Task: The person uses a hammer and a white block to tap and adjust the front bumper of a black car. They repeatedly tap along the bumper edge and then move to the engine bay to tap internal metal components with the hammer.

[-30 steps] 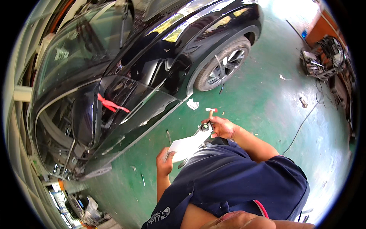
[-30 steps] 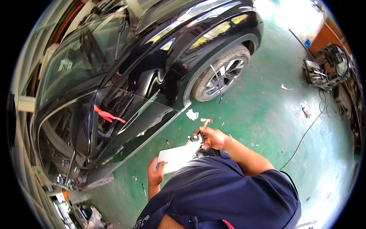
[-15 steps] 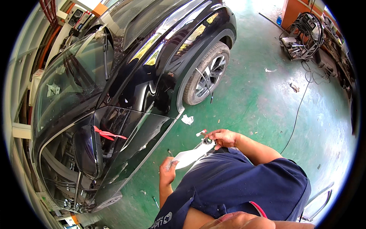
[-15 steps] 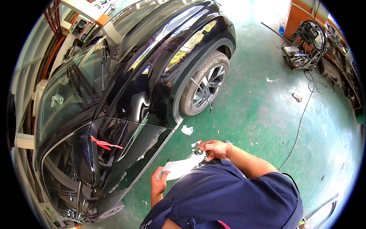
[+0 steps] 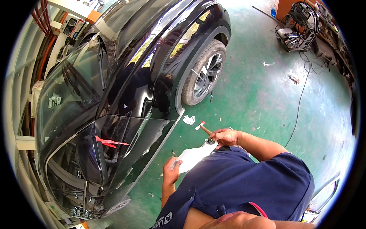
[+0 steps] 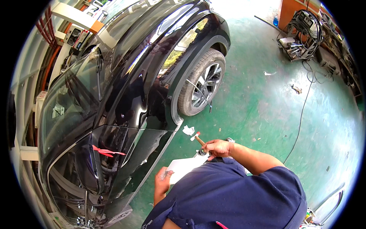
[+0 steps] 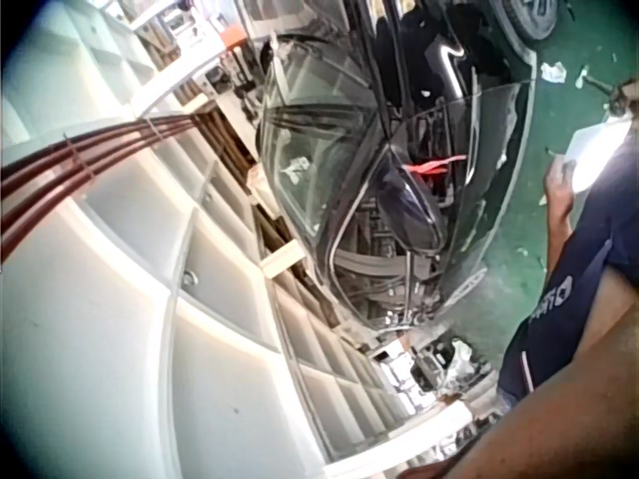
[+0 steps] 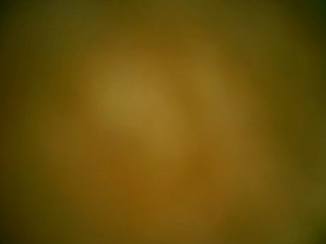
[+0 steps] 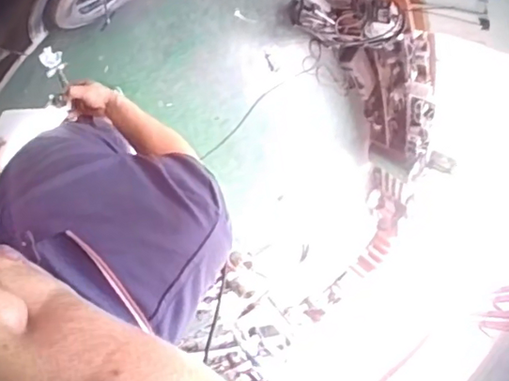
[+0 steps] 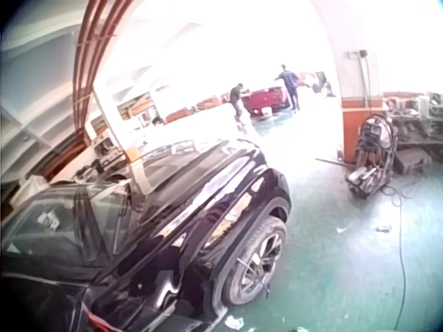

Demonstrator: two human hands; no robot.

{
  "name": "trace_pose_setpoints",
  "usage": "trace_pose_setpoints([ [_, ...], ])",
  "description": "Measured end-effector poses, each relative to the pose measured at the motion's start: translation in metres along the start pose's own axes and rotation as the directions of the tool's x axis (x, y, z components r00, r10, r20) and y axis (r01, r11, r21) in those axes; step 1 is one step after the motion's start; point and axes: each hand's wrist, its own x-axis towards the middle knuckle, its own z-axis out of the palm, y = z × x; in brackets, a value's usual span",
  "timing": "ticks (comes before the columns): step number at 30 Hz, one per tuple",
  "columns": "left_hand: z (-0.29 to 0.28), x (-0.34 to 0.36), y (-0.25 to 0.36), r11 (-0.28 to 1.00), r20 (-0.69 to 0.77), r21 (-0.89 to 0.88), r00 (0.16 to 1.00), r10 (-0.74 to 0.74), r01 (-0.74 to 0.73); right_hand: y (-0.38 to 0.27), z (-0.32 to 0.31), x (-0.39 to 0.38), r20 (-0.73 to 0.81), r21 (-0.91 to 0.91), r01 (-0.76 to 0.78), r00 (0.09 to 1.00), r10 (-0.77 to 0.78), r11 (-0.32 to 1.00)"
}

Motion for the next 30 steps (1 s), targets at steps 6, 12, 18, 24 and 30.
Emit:
trace_pose_setpoints([
  [6, 0.000, 0.006, 0.010, 0.999, -0.007, 0.027, 1.000, -0.027, 0.028, -0.010, -0.003, 0.000, 0.028, 0.022, 0.020, 0.999, -0.021, 1.000],
  [12, 0.004, 0.010, 0.021, 0.995, -0.019, 0.100, 1.000, 0.005, -0.003, -0.019, -0.007, -0.001, 0.054, 0.006, 0.005, 0.999, -0.006, 1.000],
  [18, 0.015, 0.010, 0.034, 0.997, -0.037, 0.077, 0.999, -0.006, 0.008, -0.024, -0.014, -0.003, 0.047, 0.044, 0.010, 0.999, -0.012, 0.999],
  [24, 0.025, 0.012, 0.039, 0.995, -0.042, 0.101, 0.999, 0.023, -0.018, -0.032, -0.020, -0.009, 0.060, 0.031, 0.000, 0.998, -0.002, 1.000],
  [30, 0.038, 0.010, 0.045, 0.986, -0.084, 0.160, 0.995, 0.059, -0.045, -0.043, -0.019, -0.016, 0.018, 0.010, 0.040, 0.999, -0.041, 0.999],
])
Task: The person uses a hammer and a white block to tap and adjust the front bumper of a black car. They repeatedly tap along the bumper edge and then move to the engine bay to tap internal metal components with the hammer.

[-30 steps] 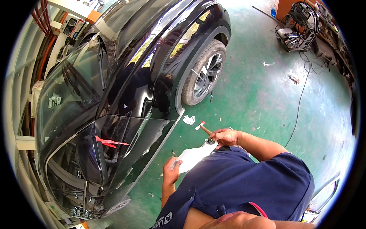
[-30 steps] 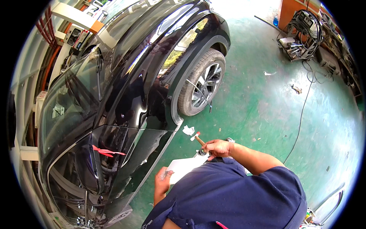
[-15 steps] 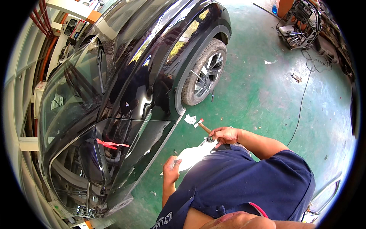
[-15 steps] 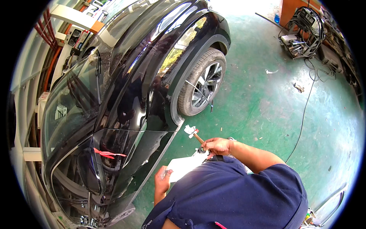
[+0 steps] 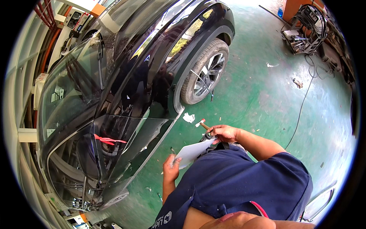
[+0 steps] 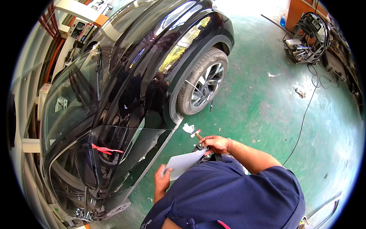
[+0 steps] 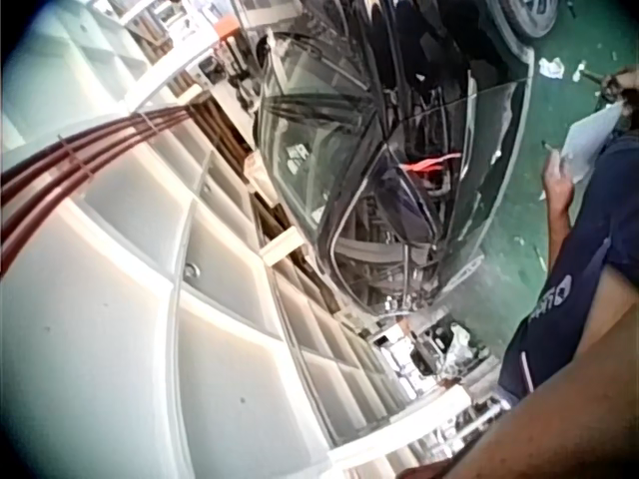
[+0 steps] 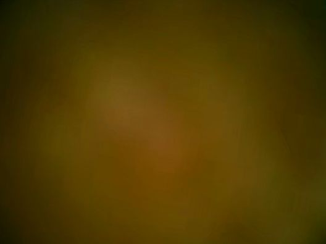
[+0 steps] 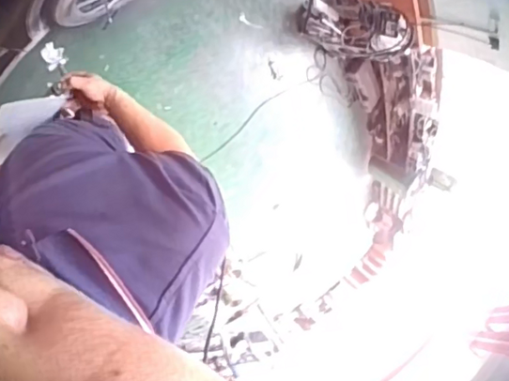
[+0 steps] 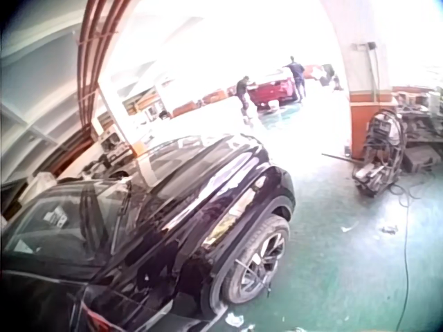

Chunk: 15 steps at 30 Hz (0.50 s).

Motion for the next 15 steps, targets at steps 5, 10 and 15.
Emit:
trace_pose_setpoints([
  [5, 0.009, -0.006, 0.002, 0.996, -0.058, 0.037, 0.995, -0.080, 0.083, 0.005, -0.023, 0.012, -0.136, -0.014, -0.013, 0.991, 0.011, 1.000],
  [10, 0.010, -0.017, -0.028, 0.981, -0.119, 0.013, 0.974, -0.191, 0.194, 0.042, -0.112, 0.037, -0.569, -0.198, -0.088, 0.821, -0.042, 0.976],
  [15, 0.013, -0.035, -0.079, 0.970, -0.168, -0.091, 0.957, -0.238, 0.225, 0.104, -0.248, 0.027, -0.737, -0.591, -0.458, 0.642, -0.212, 0.664],
])
